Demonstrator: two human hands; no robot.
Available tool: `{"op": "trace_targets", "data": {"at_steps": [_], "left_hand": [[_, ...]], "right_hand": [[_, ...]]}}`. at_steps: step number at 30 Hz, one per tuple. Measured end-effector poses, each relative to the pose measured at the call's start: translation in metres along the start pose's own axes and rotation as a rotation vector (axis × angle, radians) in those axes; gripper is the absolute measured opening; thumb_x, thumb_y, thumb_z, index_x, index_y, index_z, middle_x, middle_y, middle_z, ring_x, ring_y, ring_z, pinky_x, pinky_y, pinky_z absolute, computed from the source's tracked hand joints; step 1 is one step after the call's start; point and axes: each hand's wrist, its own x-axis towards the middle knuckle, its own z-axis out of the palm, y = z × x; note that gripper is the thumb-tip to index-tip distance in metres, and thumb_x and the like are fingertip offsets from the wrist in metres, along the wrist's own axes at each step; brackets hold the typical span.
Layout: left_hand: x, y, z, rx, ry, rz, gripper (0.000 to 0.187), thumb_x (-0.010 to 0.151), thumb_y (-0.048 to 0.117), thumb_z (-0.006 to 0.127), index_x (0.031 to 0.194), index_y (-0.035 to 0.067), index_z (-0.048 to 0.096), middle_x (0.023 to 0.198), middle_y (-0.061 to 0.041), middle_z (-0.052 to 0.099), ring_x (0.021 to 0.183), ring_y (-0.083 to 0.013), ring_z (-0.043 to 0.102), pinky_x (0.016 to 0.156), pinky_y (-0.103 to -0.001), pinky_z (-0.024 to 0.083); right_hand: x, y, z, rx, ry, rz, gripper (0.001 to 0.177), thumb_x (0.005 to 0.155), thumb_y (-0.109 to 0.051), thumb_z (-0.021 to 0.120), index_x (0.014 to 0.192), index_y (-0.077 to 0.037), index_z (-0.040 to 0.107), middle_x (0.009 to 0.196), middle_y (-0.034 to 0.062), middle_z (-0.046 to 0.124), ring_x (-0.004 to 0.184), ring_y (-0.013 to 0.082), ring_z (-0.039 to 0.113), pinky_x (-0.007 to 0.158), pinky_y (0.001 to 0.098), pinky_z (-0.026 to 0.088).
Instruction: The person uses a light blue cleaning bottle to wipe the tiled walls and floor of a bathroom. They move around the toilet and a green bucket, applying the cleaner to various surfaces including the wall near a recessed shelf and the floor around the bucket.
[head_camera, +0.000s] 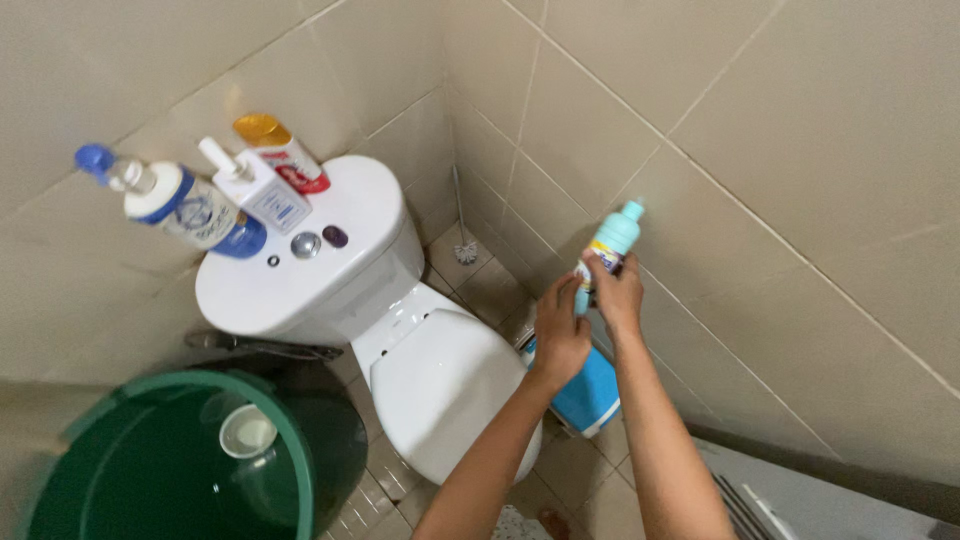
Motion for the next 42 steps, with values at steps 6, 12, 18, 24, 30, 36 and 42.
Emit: {"op": "trace_targets", "data": {"at_steps": [6,12,18,24,30,36,42], "left_hand": [[-0.066,0.019,0.01,0.035,-0.191,-0.128,0.062,0.083,0.004,0.062,0.144,0.007,0.054,0.153,-0.015,0.047,0.135,-0.0376,0.049,0.113,-0.047,0.04],[-0.167,0.035,0.034,-0.005,-0.116,-0.246,0.06,0.086,0.005,0.062,0.145,0.007,0.054,0.153,-0.015,0.047,0.137,-0.0379,0.046,0.114,-0.047,0.038],[-0.238,0.006,0.072,-0.155,0.094,-0.349,0.058,0.089,0.008,0.06,0.146,0.004,0.051,0.149,-0.019,0.05,0.135,-0.0401,0.05,0.115,-0.046,0.04],[-0.313,-0.048,0.048,-0.193,0.388,-0.561,0.054,0.095,0.014,0.055,0.148,0.004,0.047,0.146,-0.022,0.05,0.134,-0.0404,0.05,0.112,-0.045,0.041],[-0.394,-0.104,-0.01,-0.231,0.605,-0.775,0.045,0.105,0.025,0.048,0.146,0.007,0.049,0.145,-0.018,0.052,0.129,-0.0352,0.056,0.109,-0.042,0.045],[-0.479,-0.135,-0.069,-0.204,0.88,-0.754,0.041,0.106,0.025,0.052,0.142,0.006,0.055,0.141,-0.018,0.058,0.127,-0.0337,0.059,0.106,-0.043,0.047],[-0.534,-0.122,-0.138,-0.206,0.96,-0.879,0.043,0.099,0.019,0.056,0.142,0.01,0.053,0.139,-0.013,0.06,0.12,-0.0289,0.064,0.101,-0.041,0.05]], "right_hand": [[-0.04,0.031,-0.062,0.264,0.015,0.235,0.057,0.086,-0.039,0.074,0.128,-0.008,0.051,0.104,0.0097,0.069,0.081,0.025,0.073,0.055,0.0402,0.062],[-0.082,0.076,-0.126,0.044,-0.167,0.268,0.054,0.093,-0.042,0.073,0.129,-0.006,0.053,0.106,0.015,0.069,0.081,0.0266,0.072,0.06,0.0434,0.061],[-0.129,0.15,-0.128,-0.095,-0.419,-0.074,0.057,0.089,-0.034,0.078,0.128,-0.001,0.055,0.107,0.0151,0.068,0.087,0.0216,0.068,0.068,0.037,0.057],[-0.233,0.173,-0.086,-0.397,-0.698,-0.093,0.062,0.08,-0.037,0.083,0.128,-0.001,0.063,0.103,0.0162,0.075,0.085,0.0221,0.071,0.074,0.0359,0.056],[-0.326,0.185,-0.005,-0.578,-0.947,-0.259,0.07,0.078,-0.042,0.082,0.135,-0.007,0.061,0.105,0.0171,0.076,0.089,0.0259,0.074,0.078,0.0376,0.058],[-0.426,0.211,0.047,-0.519,-1.121,-0.355,0.069,0.08,-0.039,0.081,0.136,-0.007,0.059,0.111,0.0172,0.075,0.097,0.0275,0.074,0.084,0.0388,0.058],[-0.512,0.201,0.078,-0.498,-1.202,-0.411,0.063,0.083,-0.034,0.081,0.134,-0.005,0.059,0.115,0.0183,0.075,0.103,0.0288,0.074,0.088,0.0399,0.057]]}}
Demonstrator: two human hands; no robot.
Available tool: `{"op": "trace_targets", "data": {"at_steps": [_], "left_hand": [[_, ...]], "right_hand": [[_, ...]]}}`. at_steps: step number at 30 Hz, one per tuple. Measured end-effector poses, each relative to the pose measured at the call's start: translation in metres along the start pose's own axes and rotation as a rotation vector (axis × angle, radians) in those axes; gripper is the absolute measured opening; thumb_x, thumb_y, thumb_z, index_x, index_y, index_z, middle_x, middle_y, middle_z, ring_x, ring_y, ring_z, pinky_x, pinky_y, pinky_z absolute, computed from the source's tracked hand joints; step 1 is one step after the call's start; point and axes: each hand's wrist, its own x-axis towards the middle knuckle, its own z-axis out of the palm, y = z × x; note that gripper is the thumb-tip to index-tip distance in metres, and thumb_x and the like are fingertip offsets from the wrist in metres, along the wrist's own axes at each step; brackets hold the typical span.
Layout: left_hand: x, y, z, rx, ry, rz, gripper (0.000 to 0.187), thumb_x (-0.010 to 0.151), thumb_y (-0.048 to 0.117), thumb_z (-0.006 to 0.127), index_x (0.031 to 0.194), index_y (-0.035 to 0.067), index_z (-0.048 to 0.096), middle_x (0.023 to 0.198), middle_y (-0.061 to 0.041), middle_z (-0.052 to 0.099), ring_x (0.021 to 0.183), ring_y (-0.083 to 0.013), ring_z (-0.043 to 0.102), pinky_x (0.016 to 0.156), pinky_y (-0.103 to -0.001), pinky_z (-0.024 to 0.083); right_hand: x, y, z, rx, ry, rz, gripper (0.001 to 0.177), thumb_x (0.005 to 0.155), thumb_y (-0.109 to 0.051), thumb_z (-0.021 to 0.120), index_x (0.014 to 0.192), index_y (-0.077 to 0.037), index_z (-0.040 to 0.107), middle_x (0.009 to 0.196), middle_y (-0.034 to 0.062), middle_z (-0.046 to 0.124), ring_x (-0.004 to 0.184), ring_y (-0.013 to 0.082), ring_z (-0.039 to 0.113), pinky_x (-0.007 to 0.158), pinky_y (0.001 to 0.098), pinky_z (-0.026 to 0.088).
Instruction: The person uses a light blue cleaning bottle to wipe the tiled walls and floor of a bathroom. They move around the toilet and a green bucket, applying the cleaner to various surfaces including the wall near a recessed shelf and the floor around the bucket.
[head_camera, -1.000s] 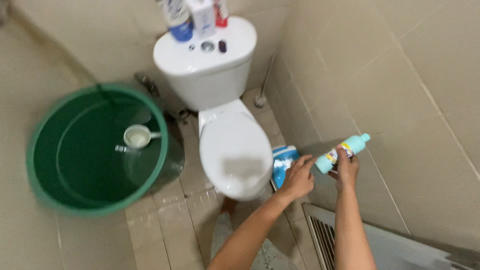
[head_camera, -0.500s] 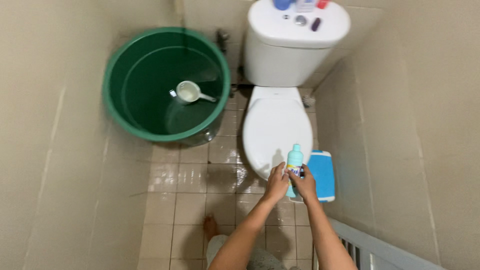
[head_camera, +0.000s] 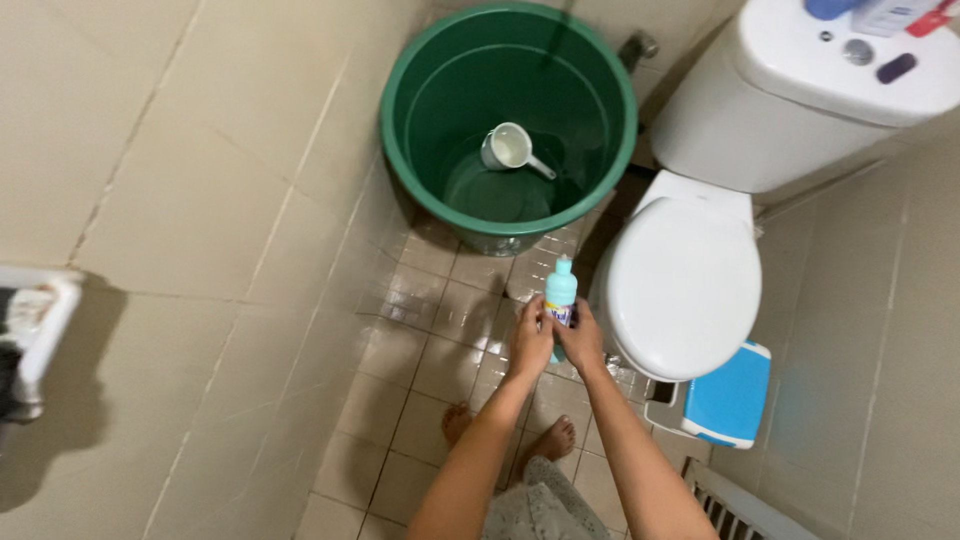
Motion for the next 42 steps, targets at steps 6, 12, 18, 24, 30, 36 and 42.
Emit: {"op": "trace_targets", "data": {"at_steps": [6,12,18,24,30,36,42], "left_hand": [[0.003,0.021,-0.059,0.023,0.106,0.061,0.041,0.095,0.013,0.062,0.135,0.01,0.054,0.132,-0.014,0.06,0.114,-0.029,0.064,0.097,-0.042,0.051],[0.008,-0.003,-0.093,-0.05,0.128,-0.082,0.039,0.096,0.016,0.06,0.134,0.011,0.052,0.131,-0.015,0.055,0.108,-0.0285,0.066,0.094,-0.041,0.053],[0.028,-0.051,-0.113,0.007,0.175,-0.092,0.041,0.101,0.02,0.055,0.141,0.011,0.052,0.135,-0.017,0.053,0.116,-0.0328,0.061,0.098,-0.043,0.05],[0.049,-0.086,-0.135,-0.015,0.144,-0.119,0.045,0.102,0.024,0.051,0.145,0.013,0.054,0.139,-0.014,0.057,0.122,-0.0318,0.062,0.103,-0.041,0.049],[0.078,-0.08,-0.148,0.032,0.134,-0.09,0.052,0.103,0.025,0.051,0.153,0.014,0.042,0.149,-0.014,0.052,0.131,-0.0342,0.057,0.108,-0.044,0.045],[0.115,-0.087,-0.139,0.009,0.088,-0.073,0.059,0.102,0.02,0.049,0.158,0.016,0.032,0.159,-0.014,0.038,0.138,-0.038,0.048,0.112,-0.045,0.04],[0.123,-0.096,-0.103,-0.019,0.115,-0.05,0.065,0.095,0.007,0.05,0.158,0.016,0.032,0.157,-0.016,0.039,0.138,-0.0386,0.049,0.112,-0.045,0.042]], "right_hand": [[-0.005,-0.039,0.041,0.033,-0.069,-0.055,0.063,0.083,-0.028,0.078,0.138,-0.007,0.056,0.118,0.0186,0.073,0.105,0.0295,0.073,0.089,0.0388,0.057],[-0.004,-0.041,0.082,-0.062,-0.168,-0.062,0.064,0.084,-0.036,0.075,0.137,-0.006,0.058,0.114,0.02,0.075,0.103,0.0333,0.073,0.088,0.0406,0.056],[0.002,-0.049,0.124,-0.18,-0.231,-0.029,0.064,0.082,-0.047,0.077,0.126,-0.002,0.064,0.108,0.0215,0.075,0.097,0.0347,0.074,0.085,0.0422,0.056],[0.033,-0.047,0.168,-0.201,-0.297,0.04,0.067,0.078,-0.052,0.075,0.117,0.002,0.066,0.092,0.022,0.078,0.085,0.0341,0.078,0.078,0.0427,0.059],[0.095,-0.037,0.206,-0.249,-0.274,-0.099,0.064,0.076,-0.051,0.08,0.115,0.0,0.072,0.099,0.0226,0.076,0.089,0.034,0.075,0.082,0.0427,0.058],[0.142,-0.029,0.227,-0.167,-0.246,-0.031,0.065,0.073,-0.049,0.08,0.116,-0.001,0.071,0.103,0.0223,0.076,0.093,0.0335,0.076,0.084,0.042,0.058],[0.15,-0.02,0.202,-0.272,-0.267,-0.048,0.07,0.075,-0.051,0.079,0.122,-0.001,0.067,0.108,0.0241,0.075,0.098,0.0356,0.073,0.088,0.0427,0.056]]}}
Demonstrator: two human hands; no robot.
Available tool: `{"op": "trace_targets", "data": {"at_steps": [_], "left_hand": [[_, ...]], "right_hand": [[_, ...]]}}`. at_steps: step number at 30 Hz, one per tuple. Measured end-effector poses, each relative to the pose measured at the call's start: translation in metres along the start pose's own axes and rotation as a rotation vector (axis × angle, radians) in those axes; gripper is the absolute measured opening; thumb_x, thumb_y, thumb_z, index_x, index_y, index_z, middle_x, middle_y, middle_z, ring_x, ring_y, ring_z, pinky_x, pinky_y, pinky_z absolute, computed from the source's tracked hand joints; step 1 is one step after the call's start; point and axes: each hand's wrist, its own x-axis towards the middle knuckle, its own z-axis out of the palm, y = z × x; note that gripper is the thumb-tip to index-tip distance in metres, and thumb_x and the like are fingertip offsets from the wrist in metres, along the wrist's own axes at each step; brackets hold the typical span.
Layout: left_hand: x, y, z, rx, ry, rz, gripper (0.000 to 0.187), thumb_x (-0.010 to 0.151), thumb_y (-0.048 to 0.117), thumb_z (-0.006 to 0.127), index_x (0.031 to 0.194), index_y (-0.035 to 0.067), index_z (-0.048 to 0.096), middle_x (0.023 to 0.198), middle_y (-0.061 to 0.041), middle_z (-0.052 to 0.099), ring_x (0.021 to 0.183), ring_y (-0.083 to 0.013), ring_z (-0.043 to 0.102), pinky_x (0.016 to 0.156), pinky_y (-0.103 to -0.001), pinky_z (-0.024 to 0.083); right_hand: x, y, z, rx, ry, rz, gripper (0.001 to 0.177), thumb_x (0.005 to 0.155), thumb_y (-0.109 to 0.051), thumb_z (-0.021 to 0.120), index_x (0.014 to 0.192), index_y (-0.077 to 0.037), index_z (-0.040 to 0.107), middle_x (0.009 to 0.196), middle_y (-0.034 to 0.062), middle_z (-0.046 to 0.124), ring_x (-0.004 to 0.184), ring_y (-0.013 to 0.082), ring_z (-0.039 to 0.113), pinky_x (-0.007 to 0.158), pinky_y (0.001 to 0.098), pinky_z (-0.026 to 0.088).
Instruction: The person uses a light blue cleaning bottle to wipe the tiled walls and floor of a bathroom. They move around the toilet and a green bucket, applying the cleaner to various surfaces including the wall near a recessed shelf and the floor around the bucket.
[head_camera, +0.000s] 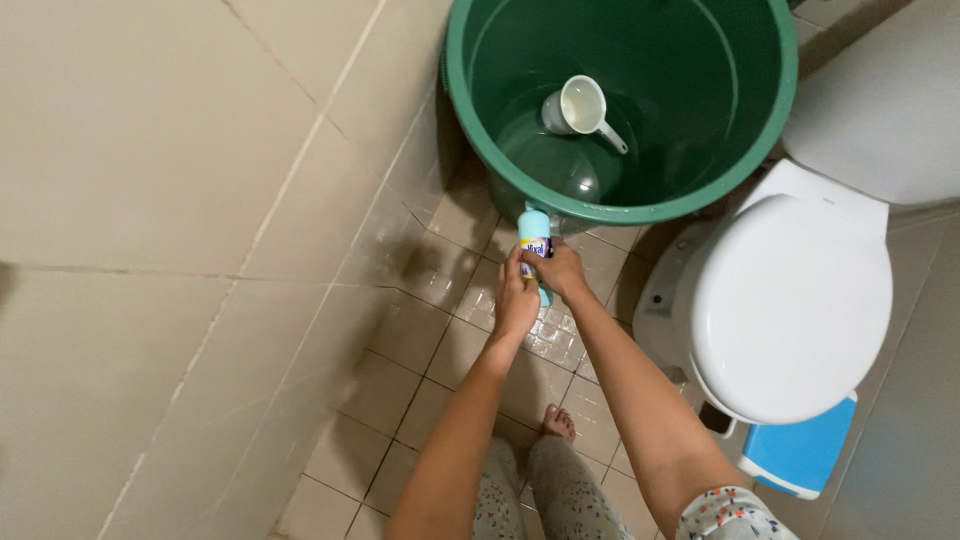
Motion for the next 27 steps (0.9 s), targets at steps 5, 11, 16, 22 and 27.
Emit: {"op": "trace_targets", "data": {"at_steps": [5,11,16,22,27], "left_hand": [[-0.016,-0.006,0.035,-0.043,-0.063,-0.042,0.07,0.093,0.001,0.053,0.158,0.014,0.028,0.157,-0.016,0.036,0.136,-0.0381,0.051,0.112,-0.045,0.042],[-0.033,-0.007,0.087,-0.004,-0.072,0.065,0.076,0.087,-0.001,0.059,0.156,0.011,0.03,0.154,-0.019,0.041,0.136,-0.0388,0.05,0.11,-0.044,0.045],[-0.041,0.006,0.123,-0.119,-0.219,0.094,0.077,0.092,-0.001,0.056,0.16,0.01,0.022,0.161,-0.02,0.033,0.143,-0.0368,0.045,0.115,-0.043,0.04],[-0.051,0.035,0.155,-0.096,-0.404,0.012,0.078,0.095,0.005,0.052,0.164,0.014,0.016,0.168,-0.016,0.026,0.151,-0.0346,0.034,0.122,-0.046,0.03],[-0.06,0.056,0.167,-0.008,-0.484,0.006,0.075,0.097,0.012,0.054,0.163,0.017,0.017,0.17,-0.013,0.019,0.156,-0.0349,0.018,0.125,-0.049,0.018]], "right_hand": [[-0.016,0.027,-0.023,0.017,-0.031,0.061,0.068,0.075,-0.051,0.079,0.12,-0.002,0.069,0.108,0.0227,0.075,0.098,0.0345,0.074,0.088,0.0427,0.057],[-0.027,0.063,-0.066,-0.019,-0.004,0.122,0.067,0.076,-0.049,0.079,0.122,-0.002,0.068,0.108,0.023,0.075,0.098,0.0346,0.074,0.089,0.0432,0.057],[-0.027,0.094,-0.106,-0.061,0.057,0.12,0.065,0.077,-0.049,0.08,0.124,-0.006,0.069,0.112,0.0213,0.074,0.103,0.0342,0.073,0.091,0.0436,0.056],[-0.015,0.115,-0.155,-0.217,0.024,0.228,0.07,0.081,-0.056,0.075,0.133,-0.011,0.063,0.115,0.0181,0.075,0.099,0.032,0.076,0.088,0.0456,0.059],[-0.01,0.121,-0.193,-0.335,0.127,0.198,0.08,0.074,-0.059,0.081,0.138,-0.016,0.06,0.116,0.0153,0.073,0.103,0.0317,0.072,0.088,0.0471,0.057]]}}
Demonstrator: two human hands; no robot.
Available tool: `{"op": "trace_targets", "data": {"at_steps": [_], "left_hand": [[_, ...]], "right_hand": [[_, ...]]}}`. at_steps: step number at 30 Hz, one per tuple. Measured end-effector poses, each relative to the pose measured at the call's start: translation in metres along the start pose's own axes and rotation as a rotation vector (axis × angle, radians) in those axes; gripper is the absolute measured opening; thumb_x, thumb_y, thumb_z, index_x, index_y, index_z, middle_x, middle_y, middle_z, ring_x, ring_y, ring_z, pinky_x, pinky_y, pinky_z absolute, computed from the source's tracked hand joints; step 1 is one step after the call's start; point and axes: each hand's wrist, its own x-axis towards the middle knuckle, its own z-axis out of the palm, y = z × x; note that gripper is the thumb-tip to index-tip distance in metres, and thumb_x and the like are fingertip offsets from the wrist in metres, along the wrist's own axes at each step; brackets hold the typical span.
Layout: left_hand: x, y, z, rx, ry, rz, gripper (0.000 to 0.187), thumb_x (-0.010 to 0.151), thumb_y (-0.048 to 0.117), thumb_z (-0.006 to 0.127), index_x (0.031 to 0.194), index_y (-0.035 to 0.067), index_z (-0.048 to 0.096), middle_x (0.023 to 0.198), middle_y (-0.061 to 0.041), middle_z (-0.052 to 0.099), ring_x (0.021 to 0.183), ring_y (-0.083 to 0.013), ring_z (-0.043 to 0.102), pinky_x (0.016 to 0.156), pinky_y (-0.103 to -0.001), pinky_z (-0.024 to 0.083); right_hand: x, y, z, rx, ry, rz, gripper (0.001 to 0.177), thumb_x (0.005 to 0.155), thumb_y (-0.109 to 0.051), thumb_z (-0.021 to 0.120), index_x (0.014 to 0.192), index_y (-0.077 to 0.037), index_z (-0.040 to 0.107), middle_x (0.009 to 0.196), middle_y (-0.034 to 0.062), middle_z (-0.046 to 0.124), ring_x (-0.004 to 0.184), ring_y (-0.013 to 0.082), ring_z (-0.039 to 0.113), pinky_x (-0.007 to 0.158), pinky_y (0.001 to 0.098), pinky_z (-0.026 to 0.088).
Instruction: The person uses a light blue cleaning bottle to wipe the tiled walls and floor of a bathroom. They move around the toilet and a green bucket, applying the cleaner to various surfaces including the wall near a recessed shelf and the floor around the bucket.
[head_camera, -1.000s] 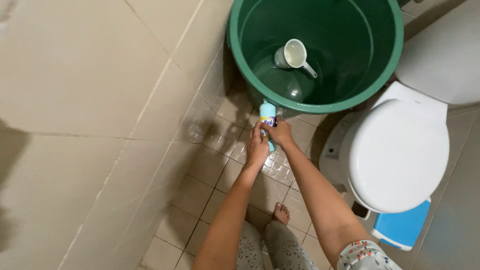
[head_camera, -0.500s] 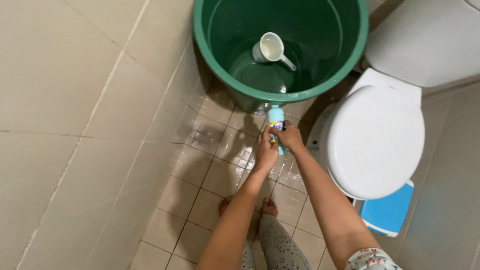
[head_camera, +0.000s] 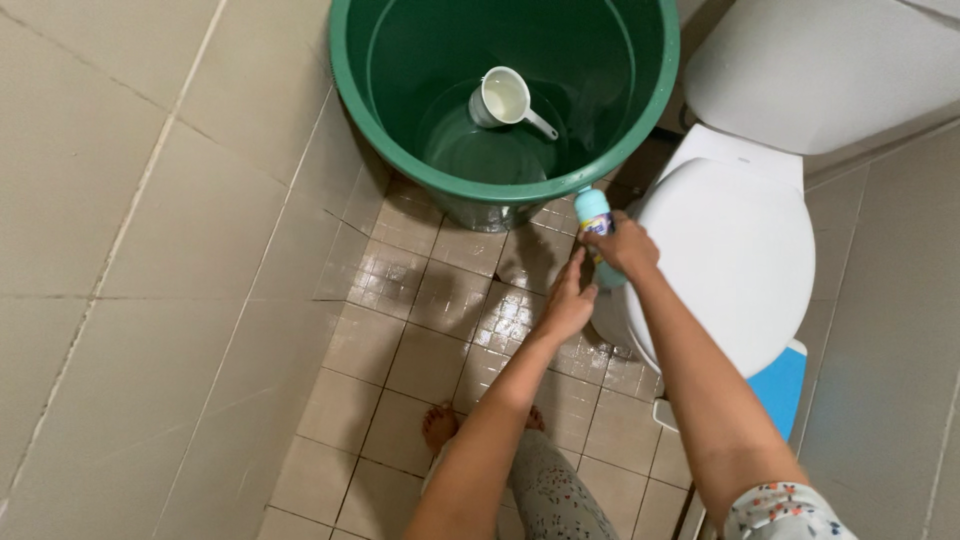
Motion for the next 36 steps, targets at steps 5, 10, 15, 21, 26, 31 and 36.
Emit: {"op": "trace_targets", "data": {"at_steps": [5,10,15,21,26,31,36], "left_hand": [[-0.008,0.02,-0.002,0.043,-0.058,-0.029,0.075,0.098,0.013,0.054,0.163,0.02,0.018,0.17,-0.014,0.015,0.157,-0.0351,0.014,0.124,-0.048,0.016],[0.0,0.025,-0.01,0.072,-0.035,-0.006,0.076,0.096,0.016,0.054,0.163,0.02,0.018,0.169,-0.014,0.021,0.155,-0.0365,0.023,0.124,-0.048,0.021],[0.028,0.012,-0.008,0.077,0.0,-0.038,0.077,0.097,0.016,0.055,0.164,0.021,0.017,0.169,-0.017,0.015,0.155,-0.0377,0.018,0.125,-0.047,0.019],[0.046,-0.014,-0.004,0.069,0.054,0.047,0.076,0.095,0.014,0.056,0.162,0.015,0.019,0.169,-0.017,0.02,0.157,-0.0375,0.017,0.125,-0.046,0.019],[0.044,-0.041,-0.008,0.004,0.064,-0.064,0.079,0.096,0.012,0.054,0.163,0.015,0.012,0.17,-0.013,0.014,0.155,-0.0353,0.017,0.123,-0.047,0.016],[0.037,-0.077,-0.022,-0.057,0.153,-0.03,0.076,0.096,0.009,0.053,0.162,0.013,0.016,0.168,-0.016,0.019,0.154,-0.035,0.023,0.123,-0.046,0.024],[0.027,-0.101,-0.045,-0.029,0.259,0.066,0.073,0.096,0.008,0.057,0.16,0.009,0.021,0.165,-0.021,0.028,0.152,-0.0378,0.029,0.124,-0.046,0.027]], "right_hand": [[0.018,0.008,-0.036,-0.044,0.042,0.077,0.085,0.075,-0.06,0.082,0.143,-0.016,0.055,0.114,0.016,0.073,0.1,0.0313,0.073,0.084,0.0466,0.057],[0.047,0.015,-0.062,-0.117,0.125,0.051,0.077,0.079,-0.057,0.082,0.138,-0.014,0.06,0.114,0.0156,0.074,0.1,0.0315,0.074,0.082,0.0468,0.059],[0.069,0.019,-0.055,-0.099,0.144,0.083,0.075,0.079,-0.057,0.082,0.136,-0.015,0.059,0.113,0.0156,0.074,0.101,0.0327,0.072,0.082,0.048,0.058],[0.067,0.027,-0.014,-0.038,0.117,0.017,0.076,0.078,-0.055,0.083,0.138,-0.015,0.059,0.117,0.0173,0.072,0.105,0.0353,0.07,0.086,0.0498,0.056],[0.06,0.019,0.039,0.096,0.046,0.064,0.079,0.078,-0.051,0.082,0.142,-0.013,0.056,0.12,0.0187,0.071,0.108,0.0348,0.07,0.092,0.0483,0.054],[0.037,0.009,0.082,0.235,0.029,0.016,0.077,0.076,-0.049,0.084,0.138,-0.009,0.06,0.122,0.0212,0.071,0.112,0.0354,0.07,0.098,0.0446,0.053],[0.012,-0.019,0.118,0.301,-0.015,-0.029,0.073,0.076,-0.048,0.083,0.133,-0.006,0.064,0.118,0.0227,0.073,0.108,0.0361,0.072,0.095,0.0443,0.055]]}}
